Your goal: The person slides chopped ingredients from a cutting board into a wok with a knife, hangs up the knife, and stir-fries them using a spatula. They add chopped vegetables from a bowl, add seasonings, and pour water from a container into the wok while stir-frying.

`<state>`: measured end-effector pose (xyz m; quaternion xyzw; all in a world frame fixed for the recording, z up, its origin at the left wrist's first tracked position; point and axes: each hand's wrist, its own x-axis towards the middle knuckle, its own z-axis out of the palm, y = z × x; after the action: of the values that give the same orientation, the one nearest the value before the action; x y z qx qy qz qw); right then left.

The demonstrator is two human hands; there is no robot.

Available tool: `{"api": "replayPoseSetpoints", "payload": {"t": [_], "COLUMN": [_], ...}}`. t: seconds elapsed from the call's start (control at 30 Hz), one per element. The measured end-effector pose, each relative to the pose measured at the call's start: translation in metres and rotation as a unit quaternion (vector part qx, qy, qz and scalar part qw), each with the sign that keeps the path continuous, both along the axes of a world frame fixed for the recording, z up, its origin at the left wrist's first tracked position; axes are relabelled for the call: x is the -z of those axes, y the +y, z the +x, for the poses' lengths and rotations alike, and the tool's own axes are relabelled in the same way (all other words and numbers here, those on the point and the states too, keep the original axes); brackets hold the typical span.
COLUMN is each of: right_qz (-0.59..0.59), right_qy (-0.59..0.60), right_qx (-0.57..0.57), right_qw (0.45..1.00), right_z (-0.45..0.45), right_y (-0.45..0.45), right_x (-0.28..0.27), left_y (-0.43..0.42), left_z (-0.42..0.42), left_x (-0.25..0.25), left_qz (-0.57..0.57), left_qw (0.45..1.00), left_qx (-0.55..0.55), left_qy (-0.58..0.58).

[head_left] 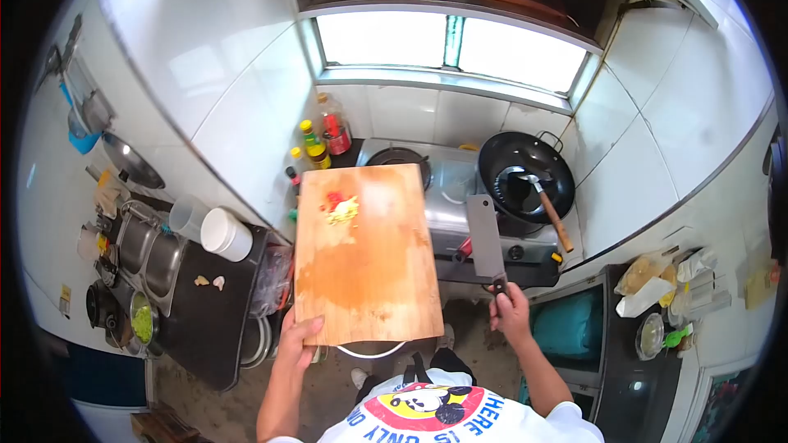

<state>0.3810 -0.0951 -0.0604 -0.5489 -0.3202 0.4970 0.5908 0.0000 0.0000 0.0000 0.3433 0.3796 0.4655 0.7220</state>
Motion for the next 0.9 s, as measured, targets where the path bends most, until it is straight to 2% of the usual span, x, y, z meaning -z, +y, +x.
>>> {"api": "replayPoseSetpoints", "payload": {"t": [0.07,0.1,0.17,0.3,0.47,0.57,0.9], "right_qz": [0.007,-0.008,0.019,0.011,-0.037,-0.063,-0.1], "right_qy": [-0.092,-0.15,-0.168,-0.275,-0.254,-0.229,-0.245], "right_qx": [0.011,0.022,-0.01,-0.118,-0.185,-0.184,-0.05], "right_qw": [0.996,0.988,0.986,0.954,0.949,0.954,0.963], "right_z": [-0.003,0.107,0.142,0.192,0.212,0.218,0.241], "right_y": [0.004,0.023,0.045,0.095,0.143,0.154,0.166], "right_x": [-0.018,-0.036,-0.052,-0.098,-0.083,-0.07,-0.018], "left_y": [0.019,0.042,0.071,0.122,0.175,0.198,0.231], "left_z": [-0.008,0.105,0.136,0.208,0.256,0.264,0.26], "left_x": [-0.014,-0.014,-0.011,-0.01,-0.024,-0.026,-0.039], "left_qz": [-0.039,-0.045,-0.057,-0.051,-0.057,-0.046,-0.035], "left_qw": [0.998,0.996,0.99,0.972,0.947,0.934,0.91], "left_qx": [0.047,0.076,0.128,0.225,0.304,0.336,0.383], "left_qy": [0.029,0.009,0.029,0.038,0.089,0.112,0.156]}}
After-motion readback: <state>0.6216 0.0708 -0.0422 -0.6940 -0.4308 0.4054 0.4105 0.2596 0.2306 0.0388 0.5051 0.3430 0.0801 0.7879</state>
